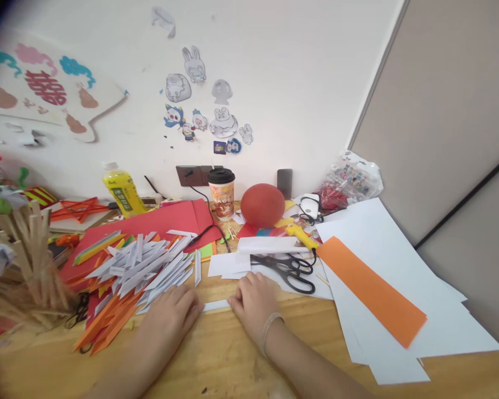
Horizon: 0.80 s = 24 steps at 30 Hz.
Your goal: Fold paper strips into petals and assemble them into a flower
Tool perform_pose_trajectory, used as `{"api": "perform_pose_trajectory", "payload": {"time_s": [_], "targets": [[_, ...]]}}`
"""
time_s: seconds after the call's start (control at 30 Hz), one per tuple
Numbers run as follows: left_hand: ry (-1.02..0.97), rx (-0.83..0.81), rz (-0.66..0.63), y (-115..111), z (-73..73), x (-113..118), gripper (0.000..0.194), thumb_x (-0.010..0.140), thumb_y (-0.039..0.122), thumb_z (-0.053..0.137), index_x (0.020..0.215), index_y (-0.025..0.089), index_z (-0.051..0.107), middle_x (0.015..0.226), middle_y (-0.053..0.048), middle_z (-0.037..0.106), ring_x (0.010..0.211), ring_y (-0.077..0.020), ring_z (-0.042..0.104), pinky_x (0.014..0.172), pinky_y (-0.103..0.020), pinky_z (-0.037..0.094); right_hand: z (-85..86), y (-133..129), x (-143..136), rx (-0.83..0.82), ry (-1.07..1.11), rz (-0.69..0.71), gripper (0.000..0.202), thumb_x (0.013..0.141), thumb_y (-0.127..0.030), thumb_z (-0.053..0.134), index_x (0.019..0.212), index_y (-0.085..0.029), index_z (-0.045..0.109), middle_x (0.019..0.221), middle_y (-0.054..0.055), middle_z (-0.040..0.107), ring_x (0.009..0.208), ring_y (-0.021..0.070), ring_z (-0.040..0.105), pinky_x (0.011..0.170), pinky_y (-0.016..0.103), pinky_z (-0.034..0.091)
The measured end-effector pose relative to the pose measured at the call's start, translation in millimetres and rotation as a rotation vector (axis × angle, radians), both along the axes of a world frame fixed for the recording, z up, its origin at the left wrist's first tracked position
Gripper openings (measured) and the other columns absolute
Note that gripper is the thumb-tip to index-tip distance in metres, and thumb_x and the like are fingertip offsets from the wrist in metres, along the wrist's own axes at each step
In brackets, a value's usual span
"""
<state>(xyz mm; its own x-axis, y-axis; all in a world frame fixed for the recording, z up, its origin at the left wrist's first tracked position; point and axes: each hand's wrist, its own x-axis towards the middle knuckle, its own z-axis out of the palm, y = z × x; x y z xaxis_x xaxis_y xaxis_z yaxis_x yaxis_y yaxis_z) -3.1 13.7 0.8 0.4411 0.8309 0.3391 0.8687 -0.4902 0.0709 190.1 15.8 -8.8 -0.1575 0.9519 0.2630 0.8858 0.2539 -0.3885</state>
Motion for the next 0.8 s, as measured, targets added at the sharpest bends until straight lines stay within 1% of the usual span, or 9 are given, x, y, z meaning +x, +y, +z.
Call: {"api": "perform_pose_trajectory", "payload": {"time_s": [0.1, 0.13, 0.17, 0.27, 0.37, 0.47, 0.6, 0.73, 0.8], "targets": [[0.029, 0.169, -0.342, -1.1, -13.1, -0.7, 0.030, 0.090, 0.012, 0.036, 0.110, 0.019, 0.056, 0.113, -0.007, 0.063, 0.106, -0.0210, 0.055, 0.090, -0.038, 0.045, -1.5, 0.2, -0.4, 0.020, -0.041, 0.065, 0.005, 0.079, -0.020, 0.060, 0.083, -0.019, 0.059, 0.084, 0.002, 0.057, 0.081, 0.0183, 0.048, 0.069, 0.029, 0.033], [0.050, 0.177, -0.445, -1.1, -17.8, -1.1, 0.034, 0.090, 0.011, 0.034, 0.117, 0.021, 0.053, 0.118, -0.005, 0.061, 0.111, -0.0186, 0.053, 0.093, -0.034, 0.044, -2.1, 0.4, -0.1, 0.024, -0.046, 0.089, 0.009, 0.081, -0.018, 0.059, 0.089, -0.020, 0.059, 0.087, 0.002, 0.057, 0.083, 0.0183, 0.048, 0.070, 0.029, 0.033], [0.071, 0.165, -0.490, -1.1, -21.8, -1.8, 0.038, 0.090, 0.009, 0.033, 0.122, 0.021, 0.049, 0.123, -0.005, 0.059, 0.114, -0.0171, 0.052, 0.094, -0.032, 0.044, -2.7, 0.6, 0.5, 0.023, -0.045, 0.101, 0.012, 0.081, -0.018, 0.057, 0.093, -0.022, 0.060, 0.088, 0.002, 0.057, 0.084, 0.0183, 0.047, 0.071, 0.029, 0.032], [0.094, 0.071, -0.450, -2.3, -26.1, -7.0, 0.043, 0.088, 0.013, 0.036, 0.130, 0.021, 0.043, 0.128, -0.006, 0.053, 0.114, -0.0171, 0.053, 0.093, -0.031, 0.046, -4.0, 1.2, 3.4, -0.001, 0.004, 0.058, 0.013, 0.082, -0.023, 0.058, 0.094, -0.027, 0.061, 0.088, 0.001, 0.055, 0.085, 0.0185, 0.047, 0.071, 0.029, 0.032], [0.109, -0.023, -0.392, -5.9, -20.4, -18.9, 0.044, 0.085, 0.024, 0.046, 0.128, 0.020, 0.047, 0.126, -0.008, 0.055, 0.109, -0.0206, 0.057, 0.091, -0.032, 0.049, -4.0, 1.1, 6.5, -0.029, 0.073, 0.028, 0.010, 0.081, -0.025, 0.060, 0.090, -0.028, 0.061, 0.088, 0.000, 0.055, 0.086, 0.0183, 0.047, 0.071, 0.029, 0.031], [0.079, -0.063, -0.339, -9.2, -14.4, -34.5, 0.042, 0.084, 0.023, 0.046, 0.126, 0.025, 0.049, 0.124, -0.003, 0.056, 0.105, -0.0201, 0.060, 0.088, -0.031, 0.051, -2.8, 0.9, 8.3, -0.055, 0.116, 0.025, 0.010, 0.079, -0.021, 0.060, 0.086, -0.027, 0.061, 0.087, -0.001, 0.055, 0.086, 0.0176, 0.047, 0.072, 0.029, 0.031], [0.068, -0.032, -0.324, -8.8, -11.7, -45.0, 0.044, 0.082, 0.017, 0.047, 0.125, 0.029, 0.050, 0.122, 0.001, 0.057, 0.104, -0.0198, 0.061, 0.088, -0.031, 0.051, -1.6, 1.1, 9.3, -0.072, 0.156, 0.021, 0.012, 0.077, -0.016, 0.060, 0.084, -0.025, 0.061, 0.087, -0.002, 0.056, 0.088, 0.0172, 0.047, 0.073, 0.029, 0.031], [0.076, 0.065, -0.395, -7.4, -7.4, -37.2, 0.039, 0.080, 0.015, 0.048, 0.116, 0.025, 0.058, 0.114, -0.002, 0.064, 0.097, -0.0200, 0.064, 0.089, -0.033, 0.050, -1.1, 1.0, 7.8, -0.075, 0.182, -0.011, 0.010, 0.075, -0.012, 0.059, 0.077, -0.022, 0.061, 0.085, -0.001, 0.058, 0.087, 0.0172, 0.048, 0.073, 0.029, 0.031], [0.100, 0.097, -0.419, -8.6, -3.6, -30.8, 0.034, 0.080, 0.016, 0.048, 0.111, 0.022, 0.061, 0.111, -0.004, 0.066, 0.095, -0.0195, 0.065, 0.089, -0.033, 0.050, -0.6, 0.9, 6.1, -0.074, 0.185, -0.037, 0.006, 0.075, -0.014, 0.059, 0.073, -0.020, 0.060, 0.082, -0.001, 0.058, 0.084, 0.0171, 0.049, 0.072, 0.029, 0.031]]}}
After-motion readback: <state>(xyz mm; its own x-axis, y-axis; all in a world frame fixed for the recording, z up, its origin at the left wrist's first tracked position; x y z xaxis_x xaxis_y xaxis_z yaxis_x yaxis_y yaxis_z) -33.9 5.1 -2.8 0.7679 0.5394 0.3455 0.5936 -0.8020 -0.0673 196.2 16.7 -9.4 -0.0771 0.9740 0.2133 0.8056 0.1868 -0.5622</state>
